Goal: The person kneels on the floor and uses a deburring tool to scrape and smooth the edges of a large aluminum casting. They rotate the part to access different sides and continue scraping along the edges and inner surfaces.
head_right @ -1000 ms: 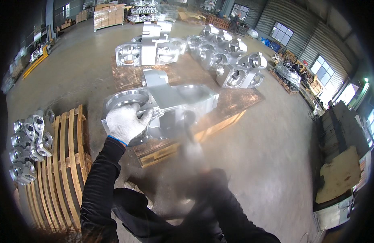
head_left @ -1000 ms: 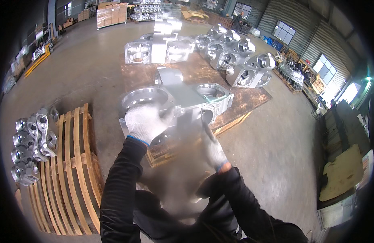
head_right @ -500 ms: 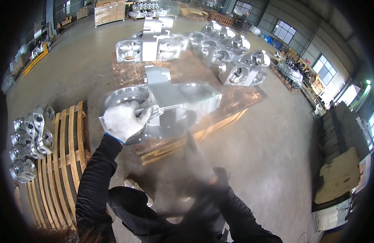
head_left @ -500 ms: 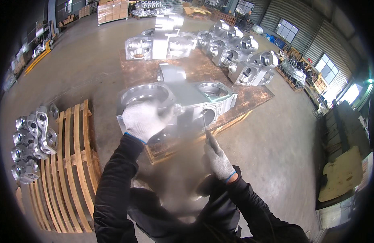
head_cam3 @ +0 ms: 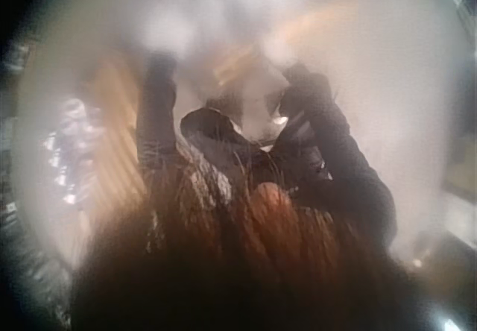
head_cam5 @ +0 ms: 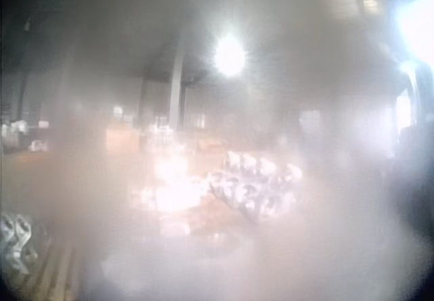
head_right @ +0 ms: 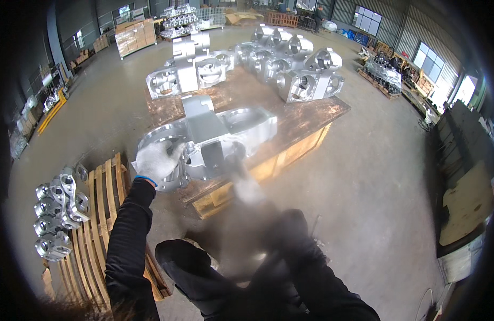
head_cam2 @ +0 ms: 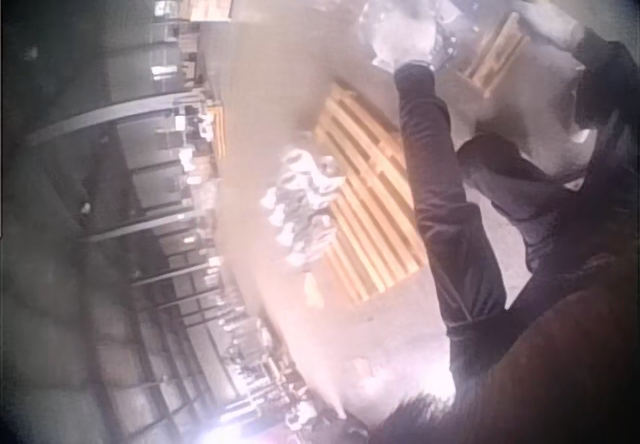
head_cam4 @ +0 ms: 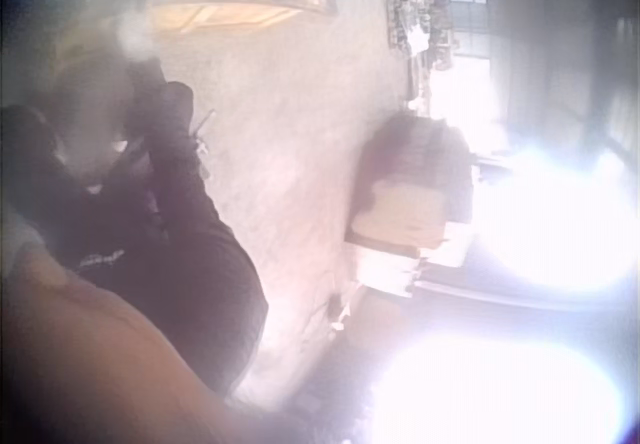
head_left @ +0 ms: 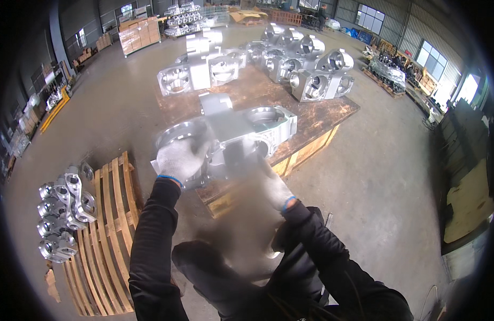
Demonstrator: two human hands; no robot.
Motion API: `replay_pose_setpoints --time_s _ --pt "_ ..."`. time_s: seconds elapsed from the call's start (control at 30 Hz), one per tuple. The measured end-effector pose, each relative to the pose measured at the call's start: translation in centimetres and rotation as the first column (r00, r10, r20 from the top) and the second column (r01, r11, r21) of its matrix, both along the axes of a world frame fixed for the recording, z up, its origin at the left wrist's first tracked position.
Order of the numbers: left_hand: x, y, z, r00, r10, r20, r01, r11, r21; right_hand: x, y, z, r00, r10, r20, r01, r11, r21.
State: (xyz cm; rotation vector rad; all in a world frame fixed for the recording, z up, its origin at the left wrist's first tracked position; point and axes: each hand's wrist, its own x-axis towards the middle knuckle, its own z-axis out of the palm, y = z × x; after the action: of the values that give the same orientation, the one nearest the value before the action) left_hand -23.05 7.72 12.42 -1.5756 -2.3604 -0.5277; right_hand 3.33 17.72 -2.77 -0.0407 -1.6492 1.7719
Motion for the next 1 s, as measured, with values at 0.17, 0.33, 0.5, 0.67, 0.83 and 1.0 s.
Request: replay_pose_setpoints --time_s 0.17,0.33,0.5,0.67,0.83,1.0 --pt "2.7 -0.9 -0.4 0.997 0.059 -0.046 -0.059 0.998 0.002 1.7 1.6 0.2 0.996 0.058 0.067 -0.053 0.996 -0.074" --pt "2.6 -1.0 -1.0 0.996 -0.034 -0.078 0.047 0.983 0.176 3.1 0.5 4.8 0.959 -0.224 0.172 0.14 0.905 0.402" --pt "1.4 -1.4 -0.9 0.997 -0.058 -0.05 0.064 0.991 0.12 3.2 -0.9 3.8 0.97 0.029 0.241 0.023 0.978 -0.209" --pt "1.3 -1.4 -1.2 0.988 -0.054 -0.144 0.075 0.986 0.147 1.4 -2.1 0.1 0.806 0.188 -0.562 -0.5 0.724 -0.475" --pt "1.3 -1.4 -1.0 0.983 -0.049 -0.177 0.079 0.983 0.168 0.3 -0.3 -1.2 0.975 0.065 0.211 0.003 0.952 -0.307" --pt "1.7 -1.7 -1.1 0.974 -0.036 -0.225 0.08 0.978 0.191 -1.4 1.7 -3.8 0.989 -0.066 -0.131 0.08 0.991 0.104"
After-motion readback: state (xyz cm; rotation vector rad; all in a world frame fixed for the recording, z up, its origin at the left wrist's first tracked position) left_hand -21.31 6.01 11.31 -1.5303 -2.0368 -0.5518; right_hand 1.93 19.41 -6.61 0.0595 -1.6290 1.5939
